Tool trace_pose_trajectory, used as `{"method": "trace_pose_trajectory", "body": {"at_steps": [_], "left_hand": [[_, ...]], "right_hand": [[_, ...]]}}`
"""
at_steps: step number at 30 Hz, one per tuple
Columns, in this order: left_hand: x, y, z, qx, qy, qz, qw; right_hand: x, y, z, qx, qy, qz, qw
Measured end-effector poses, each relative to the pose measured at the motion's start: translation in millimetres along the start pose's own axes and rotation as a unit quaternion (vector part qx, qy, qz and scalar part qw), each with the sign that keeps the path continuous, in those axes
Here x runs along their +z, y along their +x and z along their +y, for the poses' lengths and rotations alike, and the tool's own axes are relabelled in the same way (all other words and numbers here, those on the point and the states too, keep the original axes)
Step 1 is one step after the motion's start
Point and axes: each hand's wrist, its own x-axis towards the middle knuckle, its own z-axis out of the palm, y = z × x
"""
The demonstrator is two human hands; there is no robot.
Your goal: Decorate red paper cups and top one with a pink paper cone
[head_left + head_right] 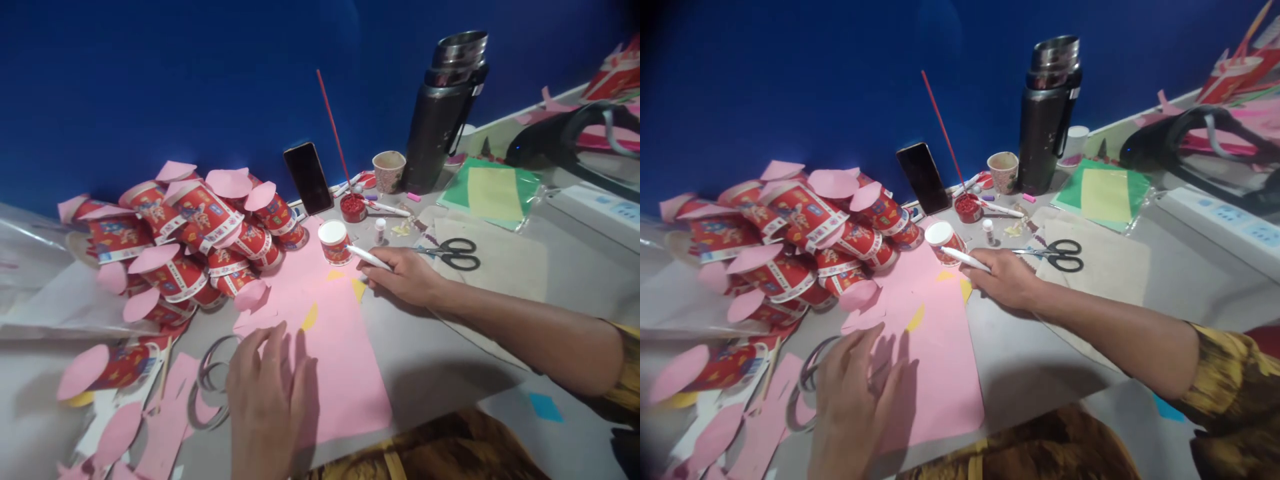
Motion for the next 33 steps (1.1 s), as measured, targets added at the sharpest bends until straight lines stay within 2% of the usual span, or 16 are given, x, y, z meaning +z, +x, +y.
{"method": "trace_pose_trajectory", "body": {"at_steps": [1, 2, 5, 6, 9, 12, 14, 17, 19, 21, 23, 25, 27, 29, 31, 33], "left_hand": [[1.0, -2.6, 5.5, 0.034, -0.01, 0.005, 0.999], [3.2, -5.4, 11.1, 0.071, -0.026, -0.013, 0.997], [15.6, -12.8, 23.7, 0.185, -0.03, -0.107, 0.976], [19.9, -14.6, 25.6, 0.202, -0.021, -0.124, 0.971], [25.8, -17.1, 24.3, 0.206, -0.011, -0.127, 0.97], [18.2, -12.4, 15.9, 0.201, -0.03, -0.103, 0.974], [9.8, -4.0, 8.8, 0.201, -0.043, -0.089, 0.975], [-0.6, 15.0, 2.3, 0.245, -0.063, -0.068, 0.965], [-6.0, 28.3, 4.7, 0.269, -0.081, -0.078, 0.956], [-12.2, 37.8, 12.8, 0.277, -0.098, -0.118, 0.948], [-20.0, 41.2, 23.5, 0.256, -0.102, -0.182, 0.944], [-28.2, 37.6, 32.5, 0.222, -0.121, -0.217, 0.943], [-34.7, 27.6, 36.3, 0.157, -0.157, -0.242, 0.945], [-37.7, 13.1, 32.8, 0.055, -0.221, -0.251, 0.941], [-36.8, -2.1, 21.3, -0.058, -0.262, -0.207, 0.941], [-34.1, -14.0, 3.1, -0.142, -0.212, -0.102, 0.961]], "right_hand": [[-0.7, -0.2, -0.6, -0.009, 0.012, 0.009, 1.0], [-1.2, -0.3, -1.5, -0.017, 0.021, 0.016, 0.999], [-1.7, -0.3, -5.2, -0.016, 0.045, 0.024, 0.999], [-1.4, -0.3, -6.2, -0.01, 0.053, 0.024, 0.998], [-0.4, 0.2, -6.9, 0.019, 0.092, 0.044, 0.995], [-1.5, 1.8, -3.5, 0.03, 0.153, 0.087, 0.984], [-4.4, 4.1, -0.2, 0.013, 0.178, 0.095, 0.979], [-11.6, 8.9, 1.9, -0.033, 0.176, 0.07, 0.981], [-18.0, 11.1, -1.2, -0.051, 0.16, 0.069, 0.983], [-25.2, 10.5, -8.2, -0.056, 0.126, 0.096, 0.986], [-32.3, 6.3, -15.7, -0.084, 0.052, 0.122, 0.988], [-37.7, -0.5, -18.5, -0.155, -0.063, 0.114, 0.979], [-39.5, -8.1, -12.6, -0.187, -0.142, 0.061, 0.97], [-37.2, -14.7, 1.0, -0.189, -0.179, 0.014, 0.965], [-32.4, -19.2, 17.4, -0.186, -0.195, 0.01, 0.963], [-27.6, -21.2, 30.7, -0.181, -0.202, 0.015, 0.962]]}}
